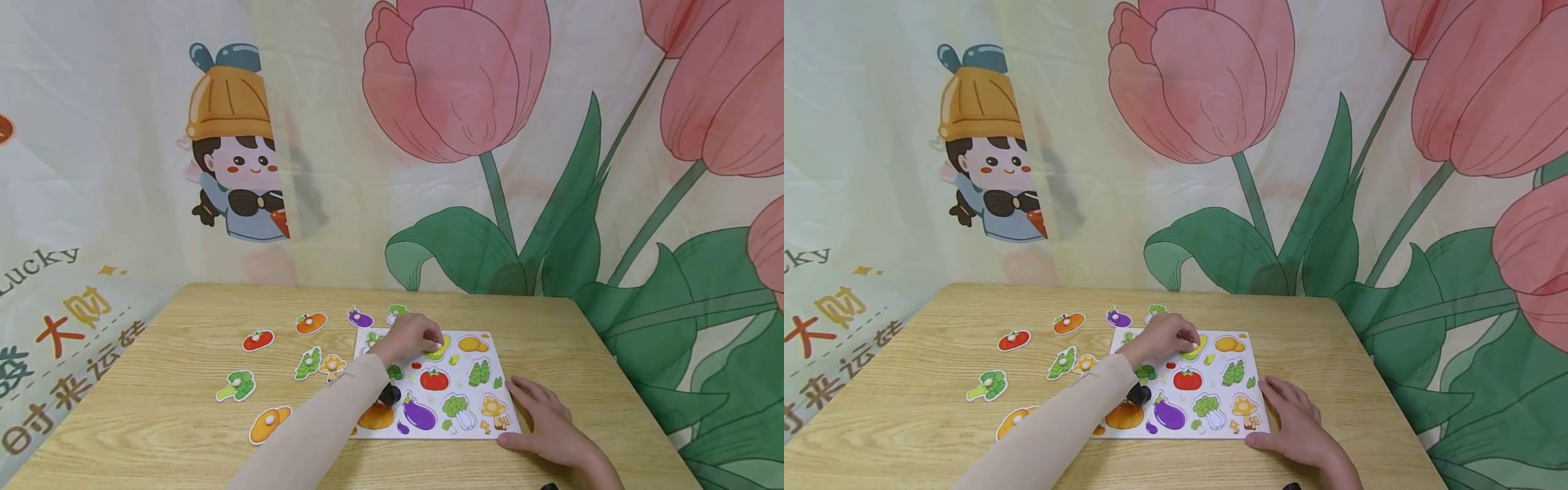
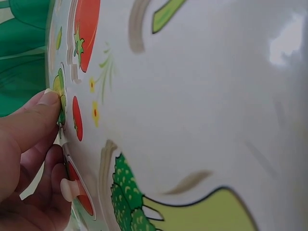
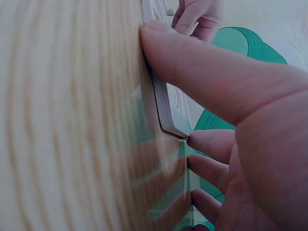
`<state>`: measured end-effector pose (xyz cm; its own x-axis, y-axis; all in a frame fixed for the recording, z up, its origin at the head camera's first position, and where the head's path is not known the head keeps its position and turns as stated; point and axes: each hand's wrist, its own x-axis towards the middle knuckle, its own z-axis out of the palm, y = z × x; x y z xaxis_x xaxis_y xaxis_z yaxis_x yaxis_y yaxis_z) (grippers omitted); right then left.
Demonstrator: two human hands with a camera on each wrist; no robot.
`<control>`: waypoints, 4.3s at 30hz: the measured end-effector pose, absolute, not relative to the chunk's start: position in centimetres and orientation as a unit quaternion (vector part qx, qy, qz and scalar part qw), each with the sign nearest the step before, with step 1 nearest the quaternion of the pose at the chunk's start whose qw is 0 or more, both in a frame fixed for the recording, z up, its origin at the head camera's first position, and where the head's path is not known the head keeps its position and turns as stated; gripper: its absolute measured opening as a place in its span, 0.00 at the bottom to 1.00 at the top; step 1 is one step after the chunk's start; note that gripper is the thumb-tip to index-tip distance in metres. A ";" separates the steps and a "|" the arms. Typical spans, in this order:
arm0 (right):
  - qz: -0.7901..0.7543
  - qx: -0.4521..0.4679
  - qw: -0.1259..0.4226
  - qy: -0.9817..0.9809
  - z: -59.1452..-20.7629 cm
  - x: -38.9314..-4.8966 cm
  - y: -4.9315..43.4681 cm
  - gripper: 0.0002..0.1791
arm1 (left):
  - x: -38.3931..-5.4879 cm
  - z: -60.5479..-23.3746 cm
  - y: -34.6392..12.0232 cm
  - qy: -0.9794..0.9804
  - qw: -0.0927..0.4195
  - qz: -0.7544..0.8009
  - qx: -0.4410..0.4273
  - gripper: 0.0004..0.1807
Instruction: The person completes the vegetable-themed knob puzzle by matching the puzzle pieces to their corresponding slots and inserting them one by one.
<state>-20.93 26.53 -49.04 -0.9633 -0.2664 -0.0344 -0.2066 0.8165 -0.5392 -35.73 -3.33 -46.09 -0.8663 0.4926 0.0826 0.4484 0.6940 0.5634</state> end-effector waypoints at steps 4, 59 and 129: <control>-0.277 -0.122 0.058 0.951 -49.0 -20.9 26.6 0.60 | -35.8 -46.3 -3.4 0.919 0.033 0.293 0.260 0.05; -0.272 -0.117 0.060 0.953 -49.2 -21.1 26.5 0.61 | -23.1 -44.8 -30.8 0.927 -0.096 0.247 0.265 0.11; -0.279 -0.120 0.063 0.951 -49.0 -21.4 26.5 0.60 | -31.1 -43.4 -9.9 0.893 -0.004 0.244 0.379 0.02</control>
